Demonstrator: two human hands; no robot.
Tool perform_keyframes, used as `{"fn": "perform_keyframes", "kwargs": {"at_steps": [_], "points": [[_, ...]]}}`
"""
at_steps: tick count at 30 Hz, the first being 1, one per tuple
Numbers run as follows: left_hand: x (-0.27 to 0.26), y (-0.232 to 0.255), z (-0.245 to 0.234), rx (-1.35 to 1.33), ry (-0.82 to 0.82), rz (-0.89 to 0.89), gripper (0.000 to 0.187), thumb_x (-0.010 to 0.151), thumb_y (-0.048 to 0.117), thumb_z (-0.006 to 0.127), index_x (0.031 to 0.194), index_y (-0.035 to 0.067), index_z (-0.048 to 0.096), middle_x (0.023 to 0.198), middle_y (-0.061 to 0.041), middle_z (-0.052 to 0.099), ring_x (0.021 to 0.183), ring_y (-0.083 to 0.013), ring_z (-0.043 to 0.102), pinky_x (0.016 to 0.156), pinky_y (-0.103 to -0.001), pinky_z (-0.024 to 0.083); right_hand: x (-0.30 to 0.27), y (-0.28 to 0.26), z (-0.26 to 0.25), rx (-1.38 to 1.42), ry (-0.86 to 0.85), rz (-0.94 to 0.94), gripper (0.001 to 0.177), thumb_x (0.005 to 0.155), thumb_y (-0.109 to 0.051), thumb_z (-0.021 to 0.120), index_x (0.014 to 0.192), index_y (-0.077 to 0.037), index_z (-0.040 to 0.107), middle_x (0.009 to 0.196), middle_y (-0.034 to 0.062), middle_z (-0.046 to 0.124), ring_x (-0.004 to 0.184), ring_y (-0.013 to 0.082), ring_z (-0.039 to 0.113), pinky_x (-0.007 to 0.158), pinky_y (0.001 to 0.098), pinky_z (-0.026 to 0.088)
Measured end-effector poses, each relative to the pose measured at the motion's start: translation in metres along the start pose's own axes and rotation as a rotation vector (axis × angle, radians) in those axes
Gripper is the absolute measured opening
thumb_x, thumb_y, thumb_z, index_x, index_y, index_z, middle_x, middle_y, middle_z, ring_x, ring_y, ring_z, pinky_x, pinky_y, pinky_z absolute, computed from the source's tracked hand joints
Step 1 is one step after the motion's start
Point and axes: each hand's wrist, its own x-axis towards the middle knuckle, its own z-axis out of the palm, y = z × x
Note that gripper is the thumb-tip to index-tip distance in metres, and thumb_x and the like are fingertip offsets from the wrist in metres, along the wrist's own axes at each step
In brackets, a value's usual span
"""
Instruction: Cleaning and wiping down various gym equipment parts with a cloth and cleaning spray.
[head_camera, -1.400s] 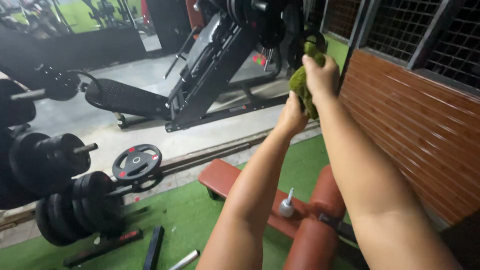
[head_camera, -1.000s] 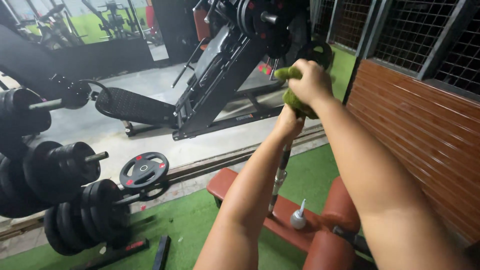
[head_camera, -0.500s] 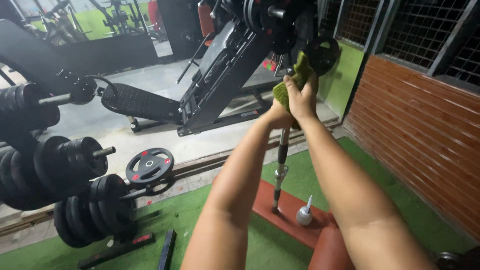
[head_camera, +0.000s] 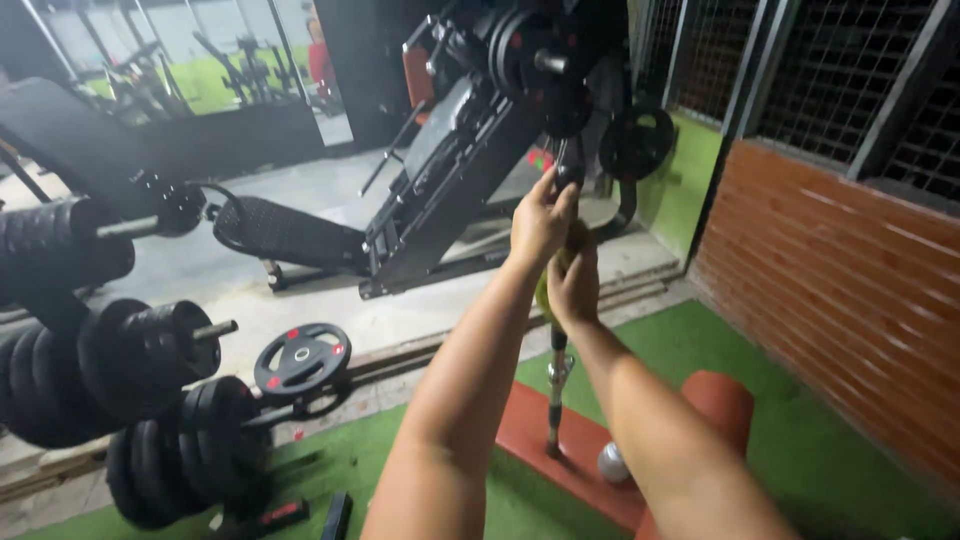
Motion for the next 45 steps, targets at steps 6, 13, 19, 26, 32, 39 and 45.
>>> {"fn": "perform_keyframes", "kwargs": {"at_steps": [6, 13, 19, 26, 32, 39, 45], "points": [[0.009, -0.019, -0.005, -0.021, 0.060, 0.083, 0.054, 0.097, 0.030, 0.067, 0.145, 0.009, 0.056, 0.107, -0.016, 0.077, 0.095, -0.0227, 0.075, 0.085, -0.033, 0.056, -0.012, 0.057, -0.014, 0.151, -0.297, 0.252, 0.053, 0.098, -0.031, 0.067, 0.139, -0.002, 0.052, 0.130, 0.0202, 0.066, 0.122, 0.0337, 0.064, 0.105, 0.0416, 0.048], [0.011, -0.012, -0.016, 0.064, 0.001, -0.006, 0.056, 0.094, 0.029, 0.068, 0.146, 0.012, 0.055, 0.104, -0.017, 0.077, 0.091, -0.0266, 0.076, 0.083, -0.036, 0.056, 0.104, -0.014, -0.038, 0.339, 0.107, 0.136, 0.047, 0.105, -0.028, 0.065, 0.142, -0.002, 0.052, 0.136, 0.0155, 0.063, 0.124, 0.0300, 0.061, 0.106, 0.0400, 0.048], [0.005, -0.023, -0.001, 0.064, -0.101, 0.109, 0.033, 0.089, 0.019, 0.078, 0.117, 0.004, 0.070, 0.103, -0.018, 0.077, 0.098, -0.0251, 0.074, 0.085, -0.037, 0.056, 0.147, -0.039, -0.014, -0.251, -0.266, -0.299, 0.031, 0.087, -0.026, 0.078, 0.114, -0.011, 0.073, 0.116, 0.0194, 0.067, 0.109, 0.0407, 0.064, 0.097, 0.0475, 0.051], [0.005, -0.011, 0.008, -0.108, -0.124, 0.071, 0.042, 0.090, 0.015, 0.070, 0.131, 0.008, 0.063, 0.110, -0.013, 0.076, 0.088, -0.0208, 0.075, 0.081, -0.034, 0.057, 0.175, 0.020, 0.000, -0.109, -0.213, 0.142, 0.035, 0.094, -0.039, 0.071, 0.109, -0.007, 0.073, 0.100, 0.0177, 0.074, 0.096, 0.0352, 0.071, 0.083, 0.0447, 0.054], [0.005, -0.019, 0.007, -0.032, -0.163, 0.077, 0.054, 0.091, 0.013, 0.069, 0.144, 0.014, 0.056, 0.104, -0.014, 0.074, 0.082, -0.0213, 0.073, 0.078, -0.034, 0.057, 0.165, 0.123, 0.025, 0.404, -0.139, 0.605, 0.046, 0.096, -0.047, 0.064, 0.111, -0.005, 0.074, 0.102, 0.0085, 0.074, 0.091, 0.0184, 0.066, 0.082, 0.0347, 0.052], [0.015, -0.038, 0.011, 0.009, -0.195, 0.118, 0.057, 0.095, 0.013, 0.065, 0.149, 0.014, 0.048, 0.087, -0.013, 0.073, 0.079, -0.0253, 0.071, 0.079, -0.038, 0.055, 0.052, 0.161, 0.045, 1.208, -0.244, 0.909, 0.042, 0.098, -0.037, 0.058, 0.128, -0.009, 0.067, 0.109, 0.0037, 0.076, 0.096, 0.0186, 0.071, 0.087, 0.0340, 0.056], [0.013, -0.033, 0.003, 0.044, -0.148, 0.091, 0.059, 0.094, 0.015, 0.065, 0.150, 0.014, 0.047, 0.087, -0.014, 0.072, 0.078, -0.0272, 0.071, 0.077, -0.038, 0.055, 0.008, 0.158, 0.037, 0.660, -0.114, 1.021, 0.042, 0.104, -0.045, 0.050, 0.123, -0.011, 0.066, 0.105, 0.0078, 0.069, 0.091, 0.0227, 0.066, 0.077, 0.0405, 0.056]]}}
